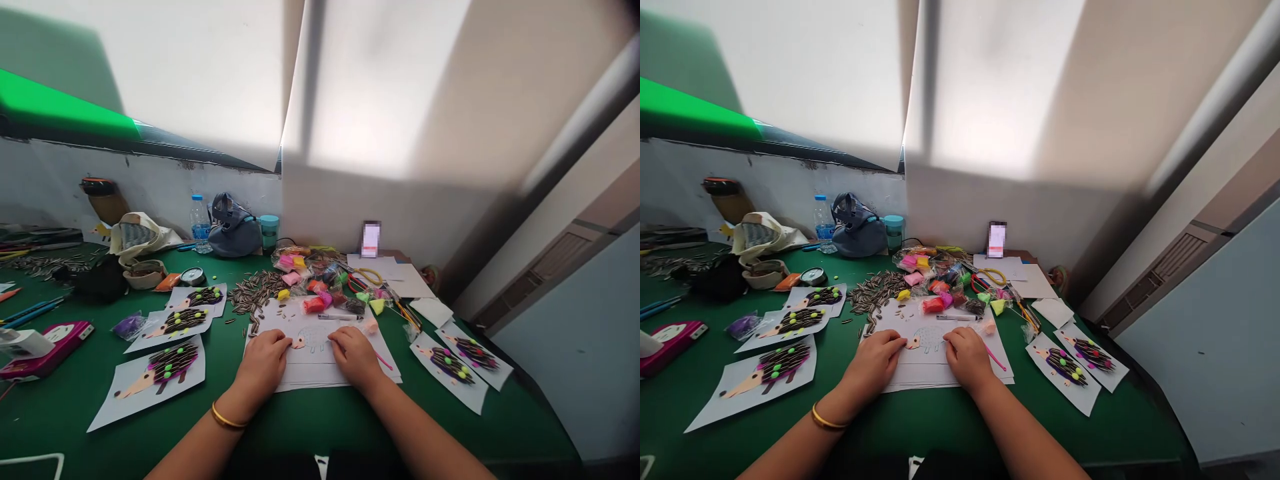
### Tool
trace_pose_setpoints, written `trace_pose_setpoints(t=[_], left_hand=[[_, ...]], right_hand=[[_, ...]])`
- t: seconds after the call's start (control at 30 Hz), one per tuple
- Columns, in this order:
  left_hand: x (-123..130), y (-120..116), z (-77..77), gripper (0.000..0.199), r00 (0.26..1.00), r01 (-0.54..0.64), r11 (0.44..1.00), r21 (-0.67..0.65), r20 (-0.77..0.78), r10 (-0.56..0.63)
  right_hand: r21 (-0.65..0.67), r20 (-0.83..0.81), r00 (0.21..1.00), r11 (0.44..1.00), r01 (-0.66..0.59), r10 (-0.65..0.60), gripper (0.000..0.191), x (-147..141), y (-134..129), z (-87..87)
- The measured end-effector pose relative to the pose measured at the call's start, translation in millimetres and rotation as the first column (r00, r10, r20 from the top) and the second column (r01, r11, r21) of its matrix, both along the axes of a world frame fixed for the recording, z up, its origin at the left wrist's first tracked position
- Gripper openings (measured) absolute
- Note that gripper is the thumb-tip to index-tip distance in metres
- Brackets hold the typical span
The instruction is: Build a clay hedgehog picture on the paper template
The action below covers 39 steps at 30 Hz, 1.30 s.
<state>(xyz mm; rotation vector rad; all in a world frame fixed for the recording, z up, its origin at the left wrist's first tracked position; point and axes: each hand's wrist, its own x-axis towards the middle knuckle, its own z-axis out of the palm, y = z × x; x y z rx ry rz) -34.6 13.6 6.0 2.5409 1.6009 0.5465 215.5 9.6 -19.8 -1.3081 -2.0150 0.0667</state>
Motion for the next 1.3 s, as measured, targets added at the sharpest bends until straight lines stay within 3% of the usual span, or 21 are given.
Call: trace_pose_setpoints(t=[0.23,0.5,1.3], left_hand=[[0.0,-1.1,-0.5,0.033,1.000,-0.008,1.000,0.003,-0.017,0.008],[-6.2,-3.5,-5.0,0.029,0.997,0.080,0.992,0.098,-0.015,-0.079],[-2.4,-4.7,-2.9,0.038,1.000,0.017,0.999,0.046,0.003,-0.017]], right_hand=[[-0.040,-0.022,1.000,0.999,0.013,-0.014,0.021,0.0,-0.9,1.3],[-0.050,-0.029,0.999,0.999,0.013,-0.014,0.021,0.4,0.5,0.2],[-0.080,-0.034,0.999,0.997,0.014,-0.017,0.022,0.5,-0.7,3.6]])
